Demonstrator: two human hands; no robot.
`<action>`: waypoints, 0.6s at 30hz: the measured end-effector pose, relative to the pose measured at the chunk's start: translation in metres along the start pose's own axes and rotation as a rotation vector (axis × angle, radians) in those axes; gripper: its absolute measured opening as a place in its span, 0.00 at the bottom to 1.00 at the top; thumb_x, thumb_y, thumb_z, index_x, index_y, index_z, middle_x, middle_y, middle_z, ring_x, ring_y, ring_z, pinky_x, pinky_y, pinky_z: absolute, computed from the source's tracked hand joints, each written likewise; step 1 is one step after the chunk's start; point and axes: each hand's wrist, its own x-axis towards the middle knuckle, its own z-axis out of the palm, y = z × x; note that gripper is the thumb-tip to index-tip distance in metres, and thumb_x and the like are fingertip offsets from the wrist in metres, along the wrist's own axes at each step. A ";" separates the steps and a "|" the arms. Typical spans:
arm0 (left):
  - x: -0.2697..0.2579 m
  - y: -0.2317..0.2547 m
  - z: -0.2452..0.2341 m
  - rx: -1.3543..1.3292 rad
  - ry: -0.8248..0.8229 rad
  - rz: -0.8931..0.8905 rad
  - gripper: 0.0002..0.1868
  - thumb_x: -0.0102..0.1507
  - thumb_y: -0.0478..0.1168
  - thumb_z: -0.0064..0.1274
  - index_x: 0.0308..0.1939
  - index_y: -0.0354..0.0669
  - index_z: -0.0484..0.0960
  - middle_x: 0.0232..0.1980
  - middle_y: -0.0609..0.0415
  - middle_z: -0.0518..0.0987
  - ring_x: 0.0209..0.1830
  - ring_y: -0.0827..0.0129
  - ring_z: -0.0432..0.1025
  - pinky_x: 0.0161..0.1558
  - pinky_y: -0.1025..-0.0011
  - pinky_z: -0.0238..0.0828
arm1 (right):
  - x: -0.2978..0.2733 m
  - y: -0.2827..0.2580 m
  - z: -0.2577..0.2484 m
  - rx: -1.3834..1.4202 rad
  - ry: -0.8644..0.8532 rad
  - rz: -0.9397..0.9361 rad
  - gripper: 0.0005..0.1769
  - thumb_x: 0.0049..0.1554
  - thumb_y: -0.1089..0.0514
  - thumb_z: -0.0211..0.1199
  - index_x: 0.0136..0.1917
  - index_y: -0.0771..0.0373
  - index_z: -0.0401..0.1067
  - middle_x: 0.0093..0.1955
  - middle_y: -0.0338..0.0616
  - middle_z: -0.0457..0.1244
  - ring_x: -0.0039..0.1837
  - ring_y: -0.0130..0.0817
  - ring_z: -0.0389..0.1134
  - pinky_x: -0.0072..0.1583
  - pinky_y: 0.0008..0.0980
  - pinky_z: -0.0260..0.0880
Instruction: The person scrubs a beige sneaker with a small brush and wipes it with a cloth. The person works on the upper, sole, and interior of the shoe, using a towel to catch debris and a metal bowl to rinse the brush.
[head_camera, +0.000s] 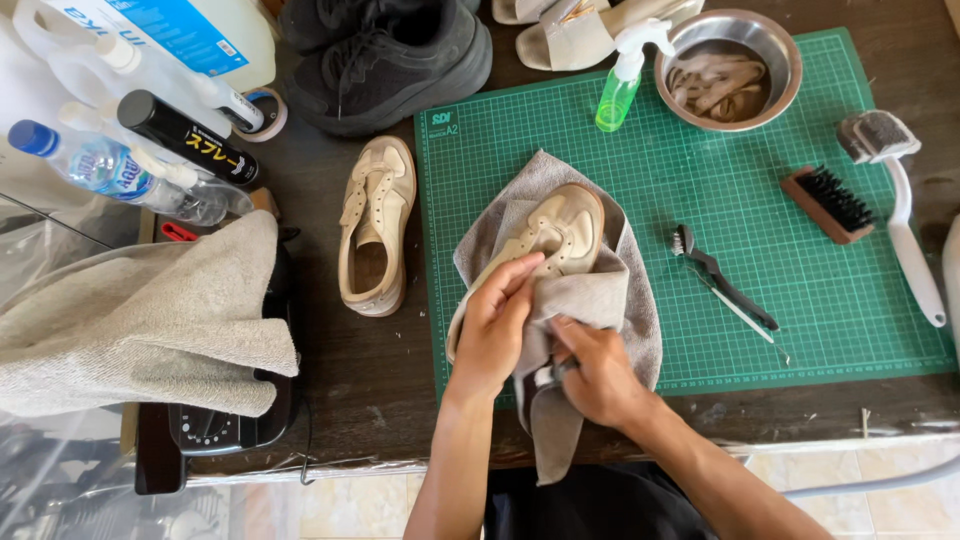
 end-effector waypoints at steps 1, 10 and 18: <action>-0.001 -0.005 -0.003 0.001 -0.003 -0.006 0.21 0.68 0.29 0.42 0.65 0.38 0.78 0.61 0.33 0.79 0.63 0.58 0.70 0.65 0.56 0.68 | -0.005 -0.008 -0.004 0.001 0.002 0.006 0.16 0.56 0.69 0.53 0.55 0.70 0.76 0.33 0.57 0.66 0.35 0.57 0.71 0.37 0.48 0.69; 0.001 0.002 -0.004 0.083 -0.002 -0.089 0.22 0.67 0.30 0.38 0.63 0.39 0.76 0.66 0.47 0.78 0.71 0.63 0.70 0.71 0.68 0.66 | 0.015 -0.035 -0.043 0.057 0.170 0.119 0.18 0.61 0.73 0.46 0.32 0.59 0.53 0.31 0.37 0.52 0.33 0.26 0.48 0.34 0.32 0.43; 0.005 0.002 -0.007 0.118 0.069 -0.014 0.20 0.67 0.29 0.38 0.61 0.37 0.78 0.64 0.45 0.80 0.68 0.61 0.73 0.70 0.69 0.68 | -0.007 -0.024 -0.009 -0.194 -0.151 0.011 0.26 0.39 0.67 0.55 0.53 0.63 0.73 0.33 0.39 0.64 0.31 0.40 0.63 0.35 0.41 0.62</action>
